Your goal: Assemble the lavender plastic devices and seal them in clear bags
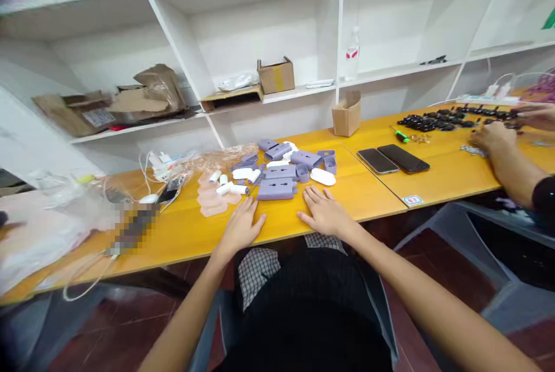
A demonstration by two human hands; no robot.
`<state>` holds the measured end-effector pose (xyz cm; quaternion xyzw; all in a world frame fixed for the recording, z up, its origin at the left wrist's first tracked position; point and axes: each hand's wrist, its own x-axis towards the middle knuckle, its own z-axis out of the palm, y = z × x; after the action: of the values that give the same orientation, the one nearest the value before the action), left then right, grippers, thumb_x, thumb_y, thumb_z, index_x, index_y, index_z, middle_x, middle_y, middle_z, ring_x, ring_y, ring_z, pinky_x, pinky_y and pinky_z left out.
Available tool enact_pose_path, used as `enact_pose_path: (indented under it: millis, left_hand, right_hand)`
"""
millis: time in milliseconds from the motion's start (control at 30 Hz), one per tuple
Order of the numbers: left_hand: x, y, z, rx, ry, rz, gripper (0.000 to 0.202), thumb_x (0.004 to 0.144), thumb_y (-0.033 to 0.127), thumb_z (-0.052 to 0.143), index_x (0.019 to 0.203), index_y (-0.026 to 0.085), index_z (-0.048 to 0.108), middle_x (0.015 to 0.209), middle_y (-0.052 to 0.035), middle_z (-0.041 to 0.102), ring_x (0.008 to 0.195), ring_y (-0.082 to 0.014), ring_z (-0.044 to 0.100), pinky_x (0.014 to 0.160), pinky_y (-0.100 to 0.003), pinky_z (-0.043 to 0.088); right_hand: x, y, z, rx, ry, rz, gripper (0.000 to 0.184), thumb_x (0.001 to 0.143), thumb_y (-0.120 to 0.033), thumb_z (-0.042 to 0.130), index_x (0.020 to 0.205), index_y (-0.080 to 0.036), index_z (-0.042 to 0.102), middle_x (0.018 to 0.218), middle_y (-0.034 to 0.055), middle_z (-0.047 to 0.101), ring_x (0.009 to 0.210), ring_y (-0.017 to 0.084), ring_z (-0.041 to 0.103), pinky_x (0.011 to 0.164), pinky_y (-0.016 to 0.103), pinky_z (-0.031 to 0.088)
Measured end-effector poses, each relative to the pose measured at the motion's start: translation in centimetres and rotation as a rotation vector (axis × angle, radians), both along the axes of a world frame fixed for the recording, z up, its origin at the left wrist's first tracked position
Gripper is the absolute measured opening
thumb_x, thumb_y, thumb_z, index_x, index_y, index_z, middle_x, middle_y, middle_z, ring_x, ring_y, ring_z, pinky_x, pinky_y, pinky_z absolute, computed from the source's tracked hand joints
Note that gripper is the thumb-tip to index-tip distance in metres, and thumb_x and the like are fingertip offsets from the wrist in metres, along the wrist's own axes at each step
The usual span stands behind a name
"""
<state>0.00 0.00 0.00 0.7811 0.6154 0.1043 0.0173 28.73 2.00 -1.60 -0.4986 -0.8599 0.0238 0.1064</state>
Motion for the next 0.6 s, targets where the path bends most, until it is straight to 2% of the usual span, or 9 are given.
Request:
enact_pose_path:
  millis: [100,200,300,433,500,600]
  left_hand:
    - [-0.4,0.0,-0.4,0.083,-0.139,-0.017,0.079,0.101,0.036,0.053,0.166,0.003,0.023,0.170,-0.0263,0.033,0.158,-0.0371,0.037,0.130,-0.054,0.032]
    - [-0.6,0.2,-0.5,0.118,-0.233,-0.092,0.088,0.098,0.033,0.057,0.170,0.014,0.009,0.175,-0.0218,0.023,0.161,-0.0353,0.029,0.130,-0.057,0.032]
    - [-0.5,1.1,0.1,0.087,-0.258,-0.190,0.088,0.097,0.032,0.059,0.170,0.022,0.011,0.178,-0.0171,0.014,0.164,-0.0346,0.021,0.132,-0.057,0.026]
    - [0.5,3.5,1.7,0.036,-0.241,-0.277,0.094,0.094,0.037,0.066,0.170,0.023,0.012,0.178,-0.0161,0.013,0.165,-0.0341,0.017,0.133,-0.055,0.023]
    - [0.9,4.8,2.3,0.002,-0.209,-0.256,0.090,0.093,0.036,0.068,0.169,0.023,0.022,0.177,-0.0166,0.018,0.164,-0.0364,0.020,0.132,-0.057,0.023]
    - [1.2,5.9,2.7,-0.031,-0.192,-0.217,0.073,0.092,0.032,0.070,0.159,0.022,0.043,0.172,-0.0168,0.032,0.159,-0.0386,0.032,0.130,-0.057,0.027]
  right_hand:
    - [0.0,0.0,0.0,0.011,0.020,0.000,0.081,0.106,-0.061,0.034,0.161,-0.001,0.042,0.170,0.0214,0.035,0.161,0.038,0.029,0.130,0.059,0.024]
    - [0.1,-0.1,0.1,0.033,0.035,0.006,0.075,0.106,-0.056,0.037,0.157,-0.002,0.048,0.168,0.0218,0.040,0.159,0.038,0.033,0.129,0.058,0.026]
    - [0.1,-0.2,0.2,0.051,0.054,0.005,0.071,0.106,-0.053,0.039,0.155,-0.003,0.052,0.165,0.0222,0.044,0.157,0.038,0.037,0.129,0.058,0.027]
    - [0.1,-0.2,0.2,0.055,0.098,0.017,0.066,0.106,-0.051,0.043,0.153,-0.006,0.054,0.164,0.0219,0.047,0.157,0.038,0.038,0.128,0.059,0.028]
    - [0.2,-0.2,0.2,0.056,0.106,0.018,0.065,0.105,-0.050,0.044,0.153,-0.007,0.055,0.163,0.0217,0.048,0.157,0.038,0.038,0.128,0.058,0.028]
    - [0.2,-0.1,0.1,0.060,0.093,0.019,0.067,0.106,-0.051,0.043,0.152,-0.005,0.055,0.163,0.0223,0.048,0.156,0.039,0.039,0.128,0.058,0.028]
